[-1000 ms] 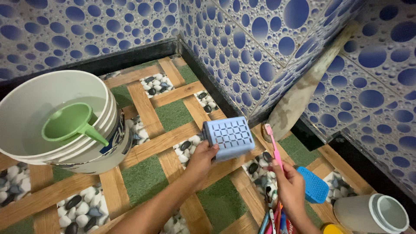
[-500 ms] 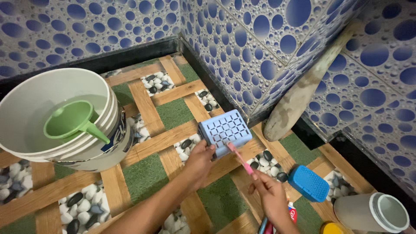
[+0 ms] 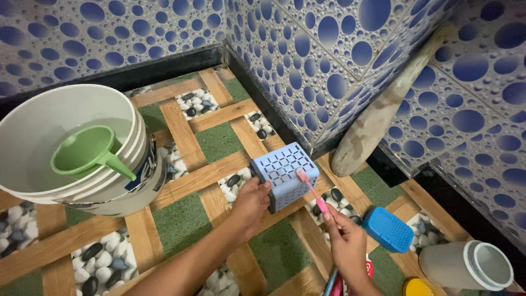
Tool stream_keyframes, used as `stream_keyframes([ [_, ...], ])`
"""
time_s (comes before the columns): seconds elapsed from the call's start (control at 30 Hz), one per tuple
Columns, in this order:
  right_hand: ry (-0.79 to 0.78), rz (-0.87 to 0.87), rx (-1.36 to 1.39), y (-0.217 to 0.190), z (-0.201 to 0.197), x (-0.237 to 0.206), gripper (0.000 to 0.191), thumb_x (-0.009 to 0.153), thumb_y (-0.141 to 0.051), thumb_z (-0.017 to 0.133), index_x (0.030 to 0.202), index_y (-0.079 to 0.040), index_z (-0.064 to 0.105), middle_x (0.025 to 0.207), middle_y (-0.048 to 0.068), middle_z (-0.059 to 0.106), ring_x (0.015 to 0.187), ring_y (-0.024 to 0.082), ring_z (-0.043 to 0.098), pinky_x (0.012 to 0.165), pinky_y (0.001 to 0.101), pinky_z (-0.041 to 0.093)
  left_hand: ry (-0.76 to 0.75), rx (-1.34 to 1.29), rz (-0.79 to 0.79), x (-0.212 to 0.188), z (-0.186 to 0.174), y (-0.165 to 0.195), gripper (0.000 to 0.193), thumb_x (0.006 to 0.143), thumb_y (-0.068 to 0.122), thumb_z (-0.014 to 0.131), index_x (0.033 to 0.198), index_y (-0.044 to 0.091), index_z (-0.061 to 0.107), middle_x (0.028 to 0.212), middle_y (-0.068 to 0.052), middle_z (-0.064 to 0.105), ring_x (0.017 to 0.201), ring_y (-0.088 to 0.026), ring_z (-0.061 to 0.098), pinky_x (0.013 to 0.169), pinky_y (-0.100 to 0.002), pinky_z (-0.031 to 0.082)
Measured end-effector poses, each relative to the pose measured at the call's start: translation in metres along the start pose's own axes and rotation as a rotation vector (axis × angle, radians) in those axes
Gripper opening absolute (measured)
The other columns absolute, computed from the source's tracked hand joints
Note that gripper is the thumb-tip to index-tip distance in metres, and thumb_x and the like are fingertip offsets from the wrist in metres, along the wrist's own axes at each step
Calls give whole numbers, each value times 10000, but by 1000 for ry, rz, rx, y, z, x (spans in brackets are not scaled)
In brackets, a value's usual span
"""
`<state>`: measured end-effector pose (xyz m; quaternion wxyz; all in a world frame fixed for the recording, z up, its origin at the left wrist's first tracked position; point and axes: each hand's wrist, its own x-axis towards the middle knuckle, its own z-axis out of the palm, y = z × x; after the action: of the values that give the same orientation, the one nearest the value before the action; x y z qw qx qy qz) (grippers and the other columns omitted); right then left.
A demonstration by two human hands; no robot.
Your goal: The person holds a light blue plastic organizer with a grid pattern and scrubs its surface with a pink toothbrush. The person repeatedly scrubs the same object, occasionally dipping the toothbrush into a nearby container.
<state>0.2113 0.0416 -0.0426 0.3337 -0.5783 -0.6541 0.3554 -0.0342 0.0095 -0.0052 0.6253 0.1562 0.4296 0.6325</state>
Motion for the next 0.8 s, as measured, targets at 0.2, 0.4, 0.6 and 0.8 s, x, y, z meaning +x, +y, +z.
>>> stream_keyframes([
  [0.2, -206, -58, -93, 15, 9, -13, 333, 936, -235, 710, 1230, -84, 759, 733, 107, 733, 699, 132, 622, 633, 283, 513, 28, -22, 18, -1, 9, 4, 250, 1059, 141, 454, 1220, 11, 594, 1183, -153, 679, 1082, -267, 635, 1010, -428, 502],
  [0.4, 68, 187, -168, 5, -12, 14, 315, 1026, -236, 668, 1307, -125, 758, 769, 181, 736, 634, 214, 552, 568, 342, 415, 38, -69, -27, -5, 6, 8, 246, 1042, 130, 432, 1218, 19, 564, 1242, -134, 699, 1167, -259, 660, 1070, -413, 479],
  [0.6, -237, -389, 204, -1, 7, -16, 266, 1047, -263, 599, 1170, -92, 763, 1036, 10, 752, 790, 60, 718, 632, 240, 593, 105, 24, -60, -5, 14, 13, 330, 1041, 176, 409, 1293, 39, 571, 1272, -141, 707, 1157, -229, 646, 1067, -397, 477],
  [0.8, -86, 32, 45, 10, -1, -3, 325, 971, -279, 643, 1205, -94, 771, 680, -17, 668, 589, 83, 499, 537, 253, 401, 103, -50, -46, -2, 15, 12, 314, 1034, 164, 437, 1306, 52, 547, 1271, -118, 685, 1140, -216, 645, 1048, -397, 498],
])
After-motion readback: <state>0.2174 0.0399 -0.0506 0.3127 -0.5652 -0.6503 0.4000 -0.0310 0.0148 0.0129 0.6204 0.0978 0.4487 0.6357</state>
